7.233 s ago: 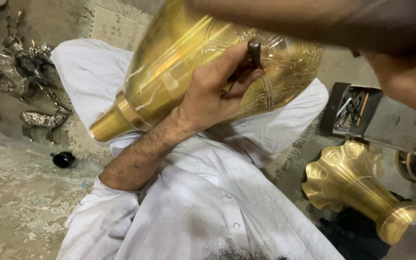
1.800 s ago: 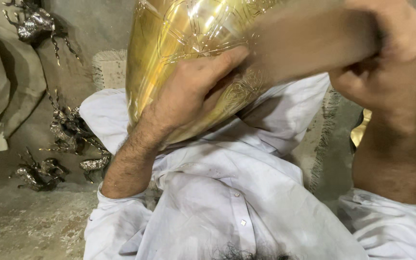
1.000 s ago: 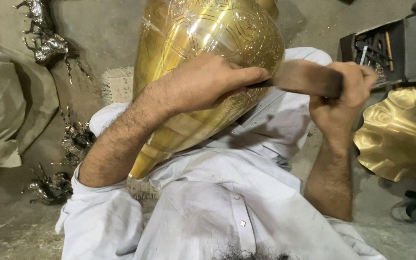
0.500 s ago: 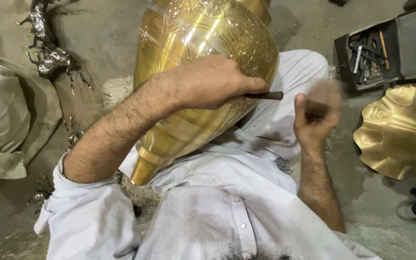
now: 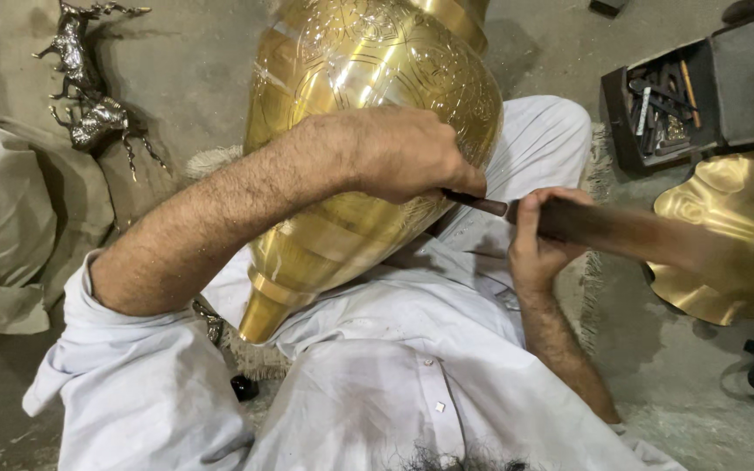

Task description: The person sits on the floor with a large brass vase on their lap, holds a chisel against the vase's decorated surface, and strikes the chisel with a wooden mallet to carve ornamental patterns, repositioning the chisel to work across different areas of the vase.

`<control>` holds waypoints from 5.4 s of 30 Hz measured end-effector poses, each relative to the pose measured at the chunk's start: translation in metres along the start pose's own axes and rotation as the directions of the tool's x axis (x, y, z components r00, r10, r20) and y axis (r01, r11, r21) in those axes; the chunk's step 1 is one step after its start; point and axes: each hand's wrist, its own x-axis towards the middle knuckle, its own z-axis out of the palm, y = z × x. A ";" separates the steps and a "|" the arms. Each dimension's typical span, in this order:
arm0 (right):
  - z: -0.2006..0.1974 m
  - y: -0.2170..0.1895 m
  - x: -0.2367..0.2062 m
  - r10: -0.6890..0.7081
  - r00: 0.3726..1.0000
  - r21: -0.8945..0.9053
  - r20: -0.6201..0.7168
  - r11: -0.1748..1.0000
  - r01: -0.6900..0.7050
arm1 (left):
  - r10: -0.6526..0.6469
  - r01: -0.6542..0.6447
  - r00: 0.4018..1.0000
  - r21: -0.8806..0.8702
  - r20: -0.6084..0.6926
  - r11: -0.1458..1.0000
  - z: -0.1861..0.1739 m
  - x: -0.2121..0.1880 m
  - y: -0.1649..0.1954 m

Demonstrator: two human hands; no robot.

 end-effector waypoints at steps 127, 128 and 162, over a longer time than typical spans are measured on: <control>0.063 -0.183 0.224 0.061 0.183 -0.187 0.981 0.530 0.827 | -0.625 -0.199 -0.032 -0.608 -0.780 0.769 0.142 -0.016 0.046; 0.063 -0.183 0.224 0.057 0.184 -0.186 0.981 0.541 0.821 | -0.623 -0.248 -0.049 -0.594 -0.781 0.765 0.142 -0.015 0.045; 0.022 -0.150 0.227 -0.103 0.256 -0.170 0.961 0.512 0.842 | -0.452 -0.110 0.295 -0.499 -0.842 0.859 0.121 -0.036 0.018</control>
